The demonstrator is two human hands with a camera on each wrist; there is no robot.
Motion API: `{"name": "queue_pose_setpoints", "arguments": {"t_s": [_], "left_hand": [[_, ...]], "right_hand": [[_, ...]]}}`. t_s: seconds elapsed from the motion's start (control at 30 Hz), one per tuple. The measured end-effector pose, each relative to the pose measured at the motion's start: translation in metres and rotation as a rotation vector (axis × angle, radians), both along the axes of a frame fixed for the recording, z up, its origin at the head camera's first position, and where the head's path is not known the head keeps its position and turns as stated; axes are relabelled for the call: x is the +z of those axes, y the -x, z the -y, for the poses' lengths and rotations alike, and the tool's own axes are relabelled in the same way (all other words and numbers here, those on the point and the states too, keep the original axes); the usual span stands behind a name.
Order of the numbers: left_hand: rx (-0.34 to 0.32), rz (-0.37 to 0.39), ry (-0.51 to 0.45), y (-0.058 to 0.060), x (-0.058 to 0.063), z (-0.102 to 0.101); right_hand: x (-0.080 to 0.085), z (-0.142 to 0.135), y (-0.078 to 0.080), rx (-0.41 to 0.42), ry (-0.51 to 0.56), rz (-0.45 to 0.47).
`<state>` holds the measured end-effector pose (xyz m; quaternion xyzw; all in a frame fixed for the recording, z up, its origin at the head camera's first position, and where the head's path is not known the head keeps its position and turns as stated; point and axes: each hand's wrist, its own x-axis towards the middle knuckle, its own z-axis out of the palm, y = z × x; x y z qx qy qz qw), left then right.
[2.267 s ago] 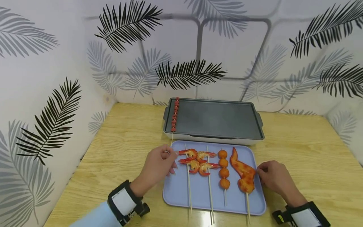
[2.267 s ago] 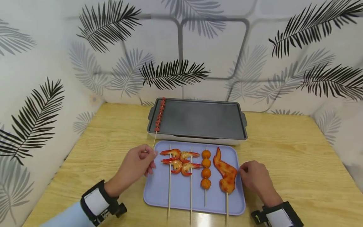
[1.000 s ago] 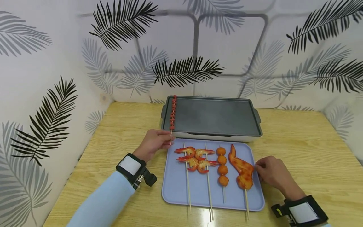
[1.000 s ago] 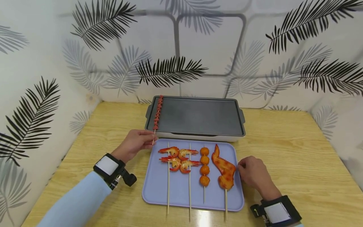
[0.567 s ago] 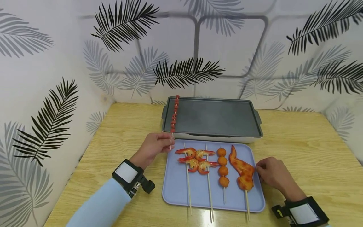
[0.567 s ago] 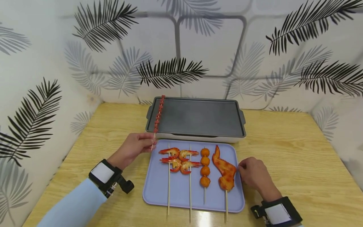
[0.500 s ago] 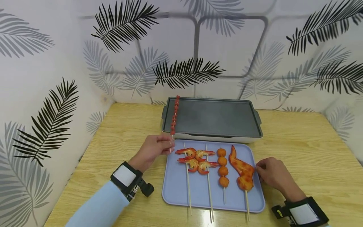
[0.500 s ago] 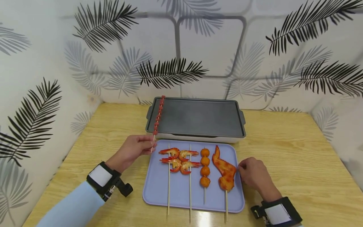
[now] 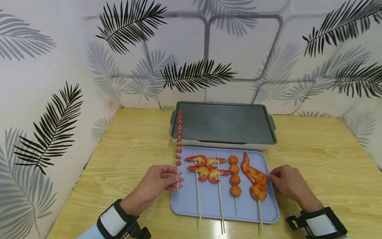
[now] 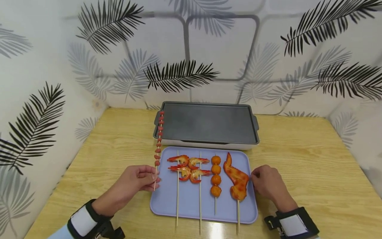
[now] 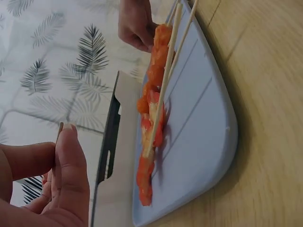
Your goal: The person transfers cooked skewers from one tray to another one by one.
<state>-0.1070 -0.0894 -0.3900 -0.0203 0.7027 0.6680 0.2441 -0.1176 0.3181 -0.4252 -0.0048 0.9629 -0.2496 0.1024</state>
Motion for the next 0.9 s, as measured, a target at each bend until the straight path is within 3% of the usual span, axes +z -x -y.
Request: {"name": "queue_pose_setpoints", "arguments": {"t_s": [0.17,0.4,0.67,0.9], "left_hand": [[-0.033,-0.004,0.015,-0.019,0.004,0.005],[-0.08,0.004,0.042,-0.047,-0.007,0.009],[-0.12,0.008,0.074,-0.06,-0.02,0.006],[-0.111,0.049,0.117,-0.069,-0.026,0.005]], "right_hand": [[-0.001,0.0,0.0,-0.005,0.014,0.01],[-0.001,0.0,0.001,0.003,0.008,0.005],[-0.001,-0.001,0.001,-0.024,0.008,0.023],[0.0,-0.001,-0.001,-0.007,0.021,-0.001]]}}
